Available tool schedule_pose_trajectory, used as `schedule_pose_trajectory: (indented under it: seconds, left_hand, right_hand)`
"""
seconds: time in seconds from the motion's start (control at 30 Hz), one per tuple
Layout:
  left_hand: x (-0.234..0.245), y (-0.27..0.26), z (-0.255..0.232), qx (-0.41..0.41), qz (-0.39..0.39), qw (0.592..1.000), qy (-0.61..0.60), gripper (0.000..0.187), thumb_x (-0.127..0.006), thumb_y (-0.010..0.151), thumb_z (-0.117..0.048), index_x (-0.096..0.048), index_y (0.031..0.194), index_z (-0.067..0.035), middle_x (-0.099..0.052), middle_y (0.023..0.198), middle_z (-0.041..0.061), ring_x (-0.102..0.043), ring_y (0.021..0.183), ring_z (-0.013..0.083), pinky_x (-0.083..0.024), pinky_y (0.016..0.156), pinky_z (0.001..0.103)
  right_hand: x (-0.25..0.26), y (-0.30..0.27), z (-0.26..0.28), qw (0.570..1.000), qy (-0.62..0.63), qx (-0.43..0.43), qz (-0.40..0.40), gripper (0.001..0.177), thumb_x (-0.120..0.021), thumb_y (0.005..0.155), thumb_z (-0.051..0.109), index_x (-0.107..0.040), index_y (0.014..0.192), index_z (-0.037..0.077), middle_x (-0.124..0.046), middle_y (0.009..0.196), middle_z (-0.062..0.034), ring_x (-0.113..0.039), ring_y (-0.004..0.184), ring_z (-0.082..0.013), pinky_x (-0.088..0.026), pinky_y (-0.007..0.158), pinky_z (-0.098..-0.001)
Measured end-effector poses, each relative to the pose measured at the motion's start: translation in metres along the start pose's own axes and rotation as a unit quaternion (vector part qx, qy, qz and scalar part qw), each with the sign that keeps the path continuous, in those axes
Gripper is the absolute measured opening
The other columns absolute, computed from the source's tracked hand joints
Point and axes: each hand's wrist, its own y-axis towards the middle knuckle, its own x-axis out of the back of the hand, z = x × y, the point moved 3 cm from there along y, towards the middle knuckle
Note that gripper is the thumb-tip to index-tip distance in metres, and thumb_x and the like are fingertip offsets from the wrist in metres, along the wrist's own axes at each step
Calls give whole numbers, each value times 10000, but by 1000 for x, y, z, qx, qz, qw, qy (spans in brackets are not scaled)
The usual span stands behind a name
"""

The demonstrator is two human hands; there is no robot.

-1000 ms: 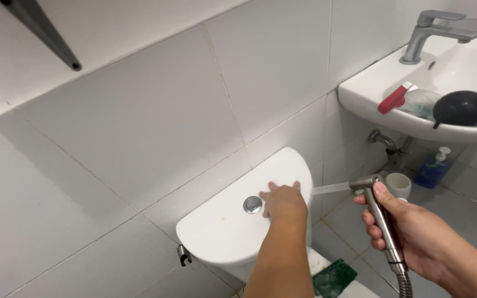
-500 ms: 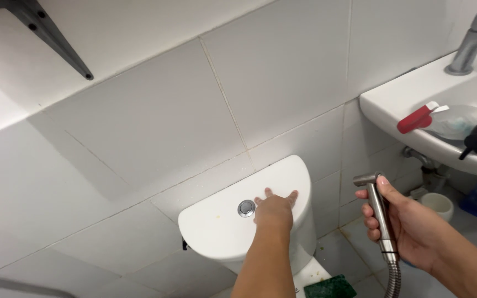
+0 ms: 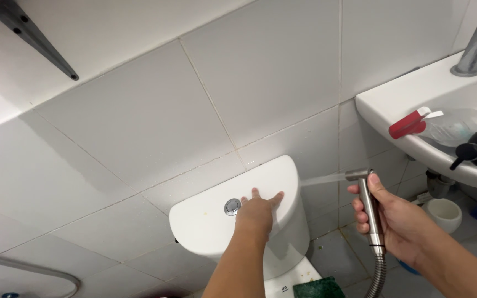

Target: Cleaning the exterior of a toilet, the tank, and the surrounding floor area using a bidet sprayer and a sponge.

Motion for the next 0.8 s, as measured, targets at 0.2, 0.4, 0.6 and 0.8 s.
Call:
schedule_pose_trajectory:
  seconds: [0.2,0.4,0.6,0.8]
  left_hand:
    - [2,-2,-2,9,1,1000,-11,1240,-772,714,209,-290,1544,-575,-87,1716,101,-239,1533,400,-512,1077,407]
    - [-12,13,4,6,-20,1000,-7,1237,-753,733,213,-284,1549,-591,-86,1719,113,-257,1523,414,-539,1055,405]
    - [4,-3,-3,9,14,1000,4,1216,-774,756,170,-242,1553,-579,-69,1717,120,-233,1534,419,-527,1071,406]
    - [-12,22,4,4,-1,1000,1,1043,-580,901,160,-258,1560,-580,-61,1718,148,-235,1519,459,-505,1082,445]
  right_hand:
    - [3,6,6,999,8,33,10,568,-397,1035,564,-607,1124,43,-507,752,-28,-460,648,-137,-447,585,-309]
    - [-1,2,5,1000,-17,3,14,558,-403,1018,554,-616,1135,51,-494,741,-30,-447,635,-154,-447,579,-320]
    - [-15,-5,21,999,-34,30,4,567,-399,1028,558,-599,1160,44,-495,760,-26,-454,653,-144,-454,585,-310]
    - [-16,-6,12,997,-77,-13,5,572,-389,1060,584,-591,1157,58,-481,747,-38,-449,643,-156,-431,559,-317]
